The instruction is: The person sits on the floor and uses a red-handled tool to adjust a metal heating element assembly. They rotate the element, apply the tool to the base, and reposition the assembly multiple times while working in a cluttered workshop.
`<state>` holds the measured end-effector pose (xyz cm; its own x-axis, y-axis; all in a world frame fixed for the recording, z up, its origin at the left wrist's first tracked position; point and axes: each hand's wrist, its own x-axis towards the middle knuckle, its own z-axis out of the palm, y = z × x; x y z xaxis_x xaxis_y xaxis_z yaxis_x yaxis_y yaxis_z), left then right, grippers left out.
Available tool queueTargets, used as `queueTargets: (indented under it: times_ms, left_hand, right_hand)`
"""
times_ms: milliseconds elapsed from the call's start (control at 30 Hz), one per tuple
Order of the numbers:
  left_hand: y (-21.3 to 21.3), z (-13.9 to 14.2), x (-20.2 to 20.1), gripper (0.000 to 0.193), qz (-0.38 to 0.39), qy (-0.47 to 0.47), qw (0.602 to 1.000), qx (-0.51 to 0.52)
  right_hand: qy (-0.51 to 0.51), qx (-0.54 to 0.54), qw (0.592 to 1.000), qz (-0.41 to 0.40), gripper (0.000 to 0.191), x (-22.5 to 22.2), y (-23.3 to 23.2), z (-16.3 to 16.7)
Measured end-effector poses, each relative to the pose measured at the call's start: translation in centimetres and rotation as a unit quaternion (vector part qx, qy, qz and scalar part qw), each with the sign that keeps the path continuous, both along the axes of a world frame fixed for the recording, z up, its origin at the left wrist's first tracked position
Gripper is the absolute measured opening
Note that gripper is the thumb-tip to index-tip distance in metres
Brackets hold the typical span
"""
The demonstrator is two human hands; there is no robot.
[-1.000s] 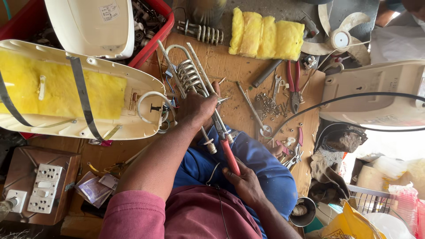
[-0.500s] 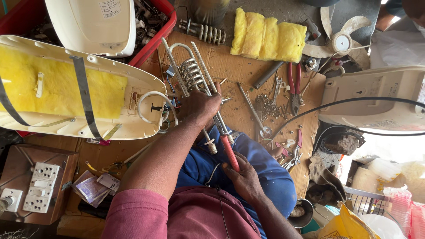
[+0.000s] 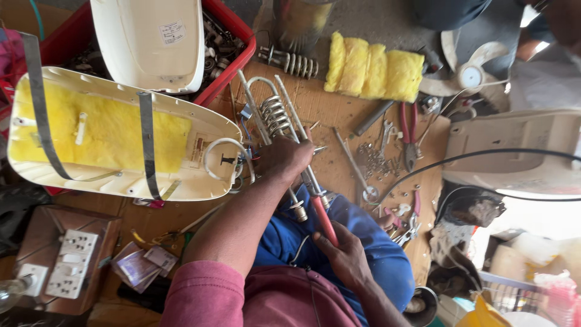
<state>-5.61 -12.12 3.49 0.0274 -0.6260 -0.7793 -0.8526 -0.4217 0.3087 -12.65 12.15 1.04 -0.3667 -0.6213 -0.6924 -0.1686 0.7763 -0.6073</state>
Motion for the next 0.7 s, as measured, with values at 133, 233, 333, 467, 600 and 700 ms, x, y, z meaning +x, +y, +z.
queueTargets:
  times_ms: [133,233,333,467,600,700]
  left_hand:
    - [-0.2,-0.2,-0.4,0.069,0.012,-0.005,1.000,-0.005]
    - [-0.5,-0.5,-0.7,0.067,0.010,0.009,1.000,-0.009]
    - [-0.7,-0.7,-0.8,0.065,0.005,0.001,1.000,0.007]
    - [-0.4,-0.7,-0.7,0.065,0.018,0.010,1.000,0.021]
    - [0.1,-0.2,-0.6,0.065,0.002,-0.008,1.000,-0.013]
    - [0.2,-0.1,-0.5,0.065,0.007,-0.014,1.000,-0.007]
  right_hand:
    - [-0.030,-0.084,0.996,-0.017,0.043,-0.7,1.1,-1.1]
    - [-0.109,-0.102,0.983,-0.102,0.045,-0.1,1.6,-3.4]
    - [-0.118,-0.106,0.981,-0.114,0.041,0.5,2.3,-5.8]
    - [-0.047,-0.081,0.994,-0.059,0.038,0.7,2.9,-7.5]
    - [0.078,0.029,0.996,-0.023,0.059,0.3,1.7,-6.9]
    - [0.111,-0.024,0.992,0.055,0.096,0.4,0.4,-5.2]
